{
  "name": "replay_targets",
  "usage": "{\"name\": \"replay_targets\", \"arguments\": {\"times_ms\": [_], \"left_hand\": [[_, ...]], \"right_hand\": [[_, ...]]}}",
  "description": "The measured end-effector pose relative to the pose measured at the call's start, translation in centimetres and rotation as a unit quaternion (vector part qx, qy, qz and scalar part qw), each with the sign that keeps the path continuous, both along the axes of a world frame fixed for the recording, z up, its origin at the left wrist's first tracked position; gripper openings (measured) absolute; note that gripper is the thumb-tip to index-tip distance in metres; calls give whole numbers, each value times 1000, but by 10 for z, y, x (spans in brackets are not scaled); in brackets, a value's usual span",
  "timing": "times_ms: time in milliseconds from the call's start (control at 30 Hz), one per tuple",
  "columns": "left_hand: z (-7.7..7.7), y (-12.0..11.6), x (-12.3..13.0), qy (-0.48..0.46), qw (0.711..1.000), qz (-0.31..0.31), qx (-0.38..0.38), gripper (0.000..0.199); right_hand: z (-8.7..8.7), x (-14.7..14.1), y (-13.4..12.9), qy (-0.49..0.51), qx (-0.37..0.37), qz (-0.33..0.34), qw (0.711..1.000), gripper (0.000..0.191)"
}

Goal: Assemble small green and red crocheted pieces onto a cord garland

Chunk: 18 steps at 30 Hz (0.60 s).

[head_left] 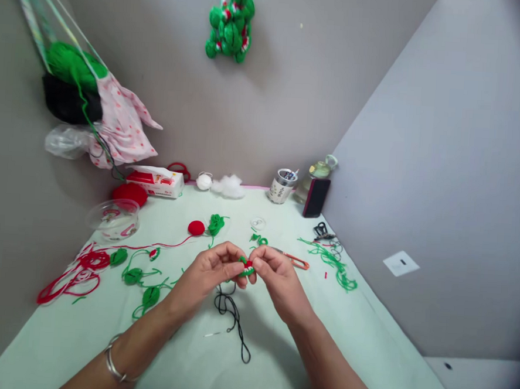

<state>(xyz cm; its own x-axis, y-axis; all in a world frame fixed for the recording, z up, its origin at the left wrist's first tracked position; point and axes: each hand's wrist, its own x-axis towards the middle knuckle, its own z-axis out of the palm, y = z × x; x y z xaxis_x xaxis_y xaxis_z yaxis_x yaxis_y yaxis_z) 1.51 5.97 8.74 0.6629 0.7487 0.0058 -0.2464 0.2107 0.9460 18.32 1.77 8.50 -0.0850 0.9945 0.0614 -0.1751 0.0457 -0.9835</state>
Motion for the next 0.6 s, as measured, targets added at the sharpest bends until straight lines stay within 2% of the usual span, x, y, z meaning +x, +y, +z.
{"name": "replay_targets", "arguments": {"times_ms": [133,300,467,533,600], "left_hand": [[9,-2,-3,-50,998,14,-22,19],[19,-8,-7,-76,995,60,-12,30],[29,-12,-16,-42,995,54,72,20],[31,-8,-24,-12,990,65,125,18],[28,3,-34,40,979,72,186,17]], "right_hand": [[9,-8,3,73,-14,17,997,30],[22,-17,-1,-6,23,-44,999,29],[39,-22,-11,-95,73,-78,990,29],[49,-20,-22,-119,109,-86,983,26],[58,-18,-39,-137,147,-67,977,23]]}}
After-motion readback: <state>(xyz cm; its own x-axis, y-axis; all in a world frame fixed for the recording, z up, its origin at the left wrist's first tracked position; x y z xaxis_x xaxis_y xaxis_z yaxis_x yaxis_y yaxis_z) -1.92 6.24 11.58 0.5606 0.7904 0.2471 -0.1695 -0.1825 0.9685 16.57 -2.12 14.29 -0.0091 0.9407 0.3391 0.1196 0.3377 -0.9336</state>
